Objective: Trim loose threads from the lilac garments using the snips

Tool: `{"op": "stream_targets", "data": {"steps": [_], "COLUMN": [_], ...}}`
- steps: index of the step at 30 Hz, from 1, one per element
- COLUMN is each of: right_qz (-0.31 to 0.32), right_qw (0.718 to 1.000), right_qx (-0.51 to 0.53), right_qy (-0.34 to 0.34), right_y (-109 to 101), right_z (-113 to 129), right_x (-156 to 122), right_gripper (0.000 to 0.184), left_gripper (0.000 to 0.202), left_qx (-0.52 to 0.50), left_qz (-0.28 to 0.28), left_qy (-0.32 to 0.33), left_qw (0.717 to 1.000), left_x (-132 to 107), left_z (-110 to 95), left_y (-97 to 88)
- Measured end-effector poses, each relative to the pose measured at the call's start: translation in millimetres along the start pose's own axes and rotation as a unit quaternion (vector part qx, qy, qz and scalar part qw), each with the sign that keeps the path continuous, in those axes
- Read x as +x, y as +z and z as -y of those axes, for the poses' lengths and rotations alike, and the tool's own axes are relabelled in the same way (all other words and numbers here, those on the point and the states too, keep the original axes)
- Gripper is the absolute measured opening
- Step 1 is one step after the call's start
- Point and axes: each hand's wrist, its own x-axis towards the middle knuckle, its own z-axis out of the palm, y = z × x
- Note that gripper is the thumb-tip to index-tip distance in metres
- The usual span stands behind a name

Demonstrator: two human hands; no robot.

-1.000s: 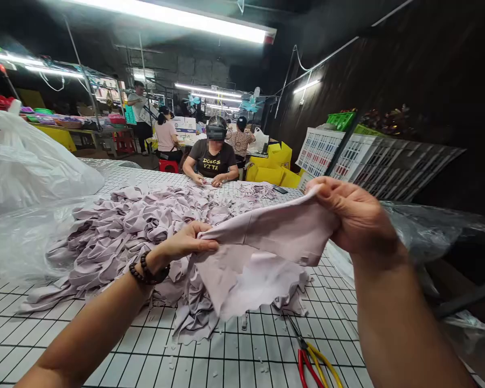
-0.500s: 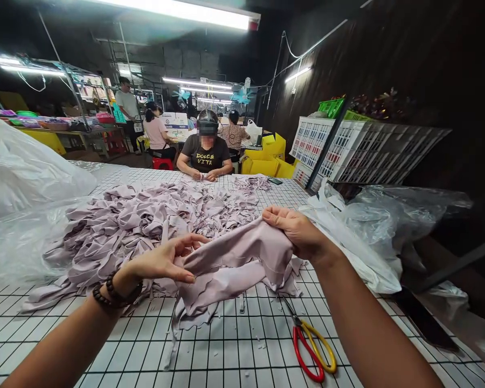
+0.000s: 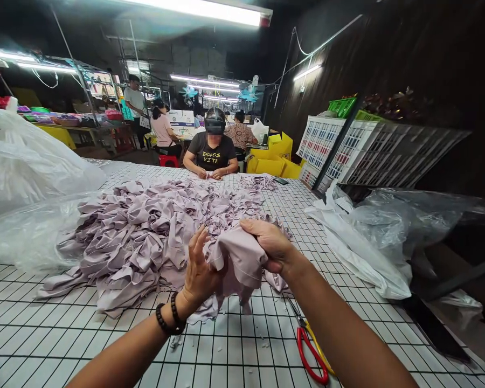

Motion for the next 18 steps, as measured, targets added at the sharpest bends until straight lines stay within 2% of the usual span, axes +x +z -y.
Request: {"op": "stream_targets", "data": {"steps": [2, 4, 6, 7, 9, 11, 12, 13, 15, 17, 18], "right_qz": [0.004, 0.007, 0.009, 0.011, 0.018, 0.036, 0.047, 0.058, 0.086, 0.098, 0.079], "right_qw": [1.000, 1.000, 0.999, 0.998, 0.996, 0.991, 0.988, 0.985, 0.976, 0.962, 0.957], "right_qx": [-0.011, -0.027, -0.048, -0.060, -0.090, -0.128, -0.146, -0.161, -0.200, -0.247, -0.266], "right_qy": [-0.001, 0.001, 0.004, 0.005, 0.008, 0.009, 0.007, 0.003, -0.018, -0.057, -0.084], "right_y": [1, -3, -10, -13, -18, -20, -19, -17, -11, 1, 9], "right_z": [-3, -6, -10, -13, -20, -29, -33, -38, -51, -71, -84], "right_x": [3, 7, 11, 13, 18, 21, 20, 19, 11, 3, 0], "right_gripper": [0.026, 0.028, 0.028, 0.029, 0.031, 0.033, 0.036, 0.040, 0.056, 0.073, 0.078], "left_gripper": [0.065, 0.042, 0.023, 0.019, 0.023, 0.034, 0.038, 0.040, 0.035, 0.026, 0.024], "left_qx": [-0.060, -0.117, -0.170, -0.204, -0.285, -0.324, -0.331, -0.336, -0.352, -0.371, -0.377], "left_qz": [-0.047, -0.046, 0.003, 0.046, 0.174, 0.329, 0.384, 0.414, 0.404, 0.352, 0.334], "left_qy": [-0.008, -0.041, -0.124, -0.185, -0.305, -0.380, -0.411, -0.444, -0.511, -0.560, -0.573], "left_qw": [0.997, 0.991, 0.978, 0.960, 0.892, 0.802, 0.757, 0.720, 0.672, 0.651, 0.646], "left_x": [-2, 3, 14, 21, 36, 49, 55, 59, 65, 69, 70], "left_z": [-2, -6, -10, -12, -13, -9, -6, -3, 2, 4, 2], "left_y": [-1.1, -12.3, -29.0, -37.4, -51.0, -57.7, -58.4, -57.8, -53.5, -47.7, -45.0]}}
